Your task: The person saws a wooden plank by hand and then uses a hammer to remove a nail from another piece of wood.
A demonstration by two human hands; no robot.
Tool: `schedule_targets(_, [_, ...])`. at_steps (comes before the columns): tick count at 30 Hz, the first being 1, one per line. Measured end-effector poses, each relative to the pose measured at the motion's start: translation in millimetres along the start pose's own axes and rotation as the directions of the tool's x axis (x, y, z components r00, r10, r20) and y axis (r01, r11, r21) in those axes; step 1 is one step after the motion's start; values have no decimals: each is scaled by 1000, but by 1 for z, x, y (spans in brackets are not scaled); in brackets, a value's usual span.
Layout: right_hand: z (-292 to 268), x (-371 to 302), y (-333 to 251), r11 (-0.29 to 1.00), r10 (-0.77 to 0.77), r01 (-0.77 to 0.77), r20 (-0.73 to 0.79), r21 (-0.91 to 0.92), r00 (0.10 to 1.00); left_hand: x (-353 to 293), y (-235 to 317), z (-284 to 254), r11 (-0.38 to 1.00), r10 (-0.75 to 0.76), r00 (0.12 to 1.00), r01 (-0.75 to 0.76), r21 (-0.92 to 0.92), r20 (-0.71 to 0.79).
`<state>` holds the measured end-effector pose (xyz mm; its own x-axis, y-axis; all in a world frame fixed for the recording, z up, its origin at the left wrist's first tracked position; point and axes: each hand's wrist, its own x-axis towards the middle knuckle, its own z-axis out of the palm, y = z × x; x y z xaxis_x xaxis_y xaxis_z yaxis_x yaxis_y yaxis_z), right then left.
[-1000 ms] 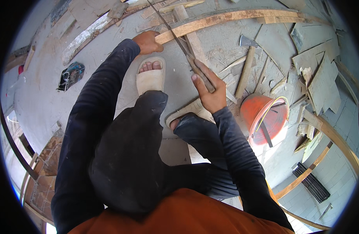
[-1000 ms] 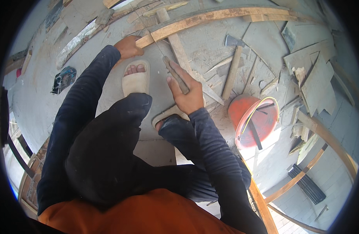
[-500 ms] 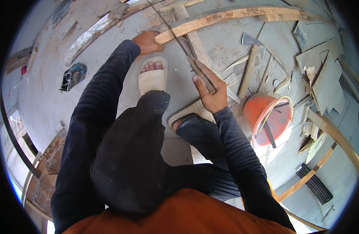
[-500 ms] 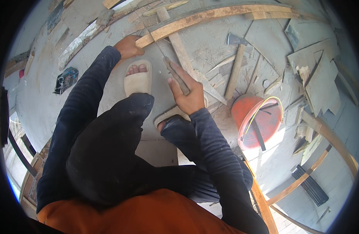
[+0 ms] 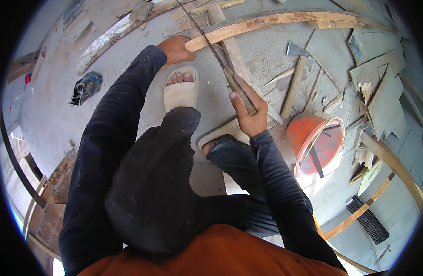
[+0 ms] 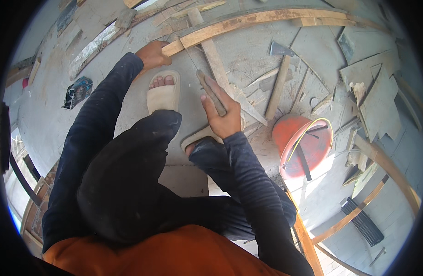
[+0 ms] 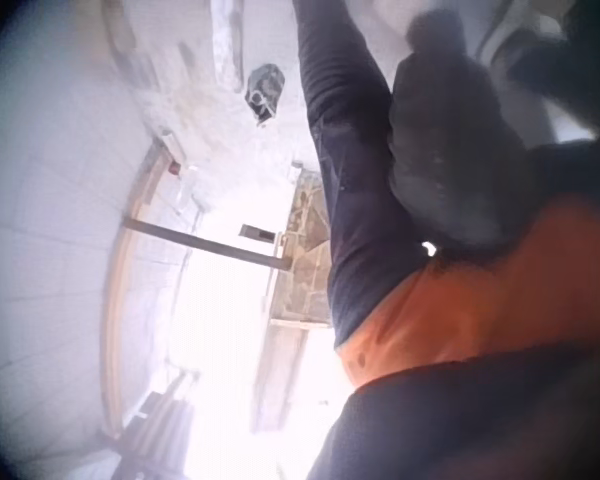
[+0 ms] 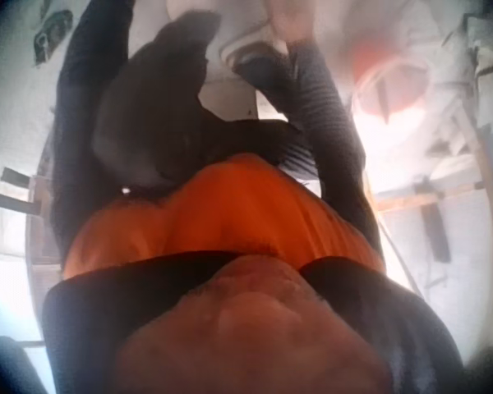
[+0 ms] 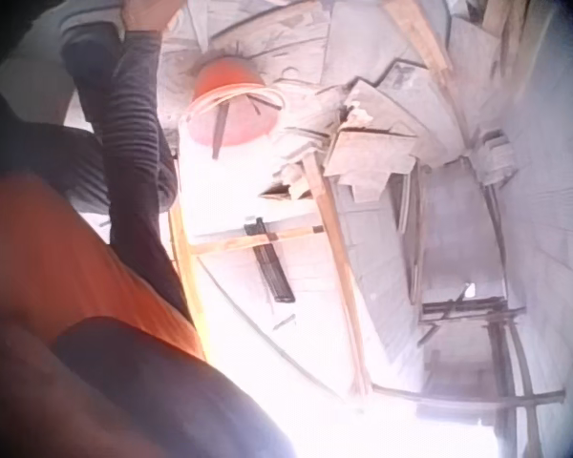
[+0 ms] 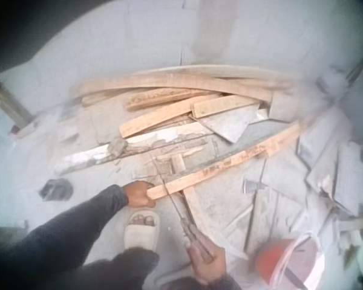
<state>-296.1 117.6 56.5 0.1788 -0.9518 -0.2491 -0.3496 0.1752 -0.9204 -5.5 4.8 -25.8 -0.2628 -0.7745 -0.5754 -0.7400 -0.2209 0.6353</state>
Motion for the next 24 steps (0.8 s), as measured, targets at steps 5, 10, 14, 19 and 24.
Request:
schedule_targets(5, [-83,-137,-27,982,159,-152,63,-108,985,-7,-14,6,998,-57,996,59,29,-74])
schedule_targets(10, [17,23,14,998,18,-18,-4,57,1000,13,-7,3,998,-53,998,52,43,20])
schedule_targets(14, [12,18,5,998,44,-45,14,43,999,3,1,-5,994,-113,992,112,9,53])
schedule_targets(19, [-75,-132,-27,983,159,-153,51,-103,986,-14,-2,-2,998,-56,998,56,23,-15])
schedule_targets(24, [-2,-11,3,998,66,-66,-2,10,998,7,-6,-1,997,-60,998,59,52,23])
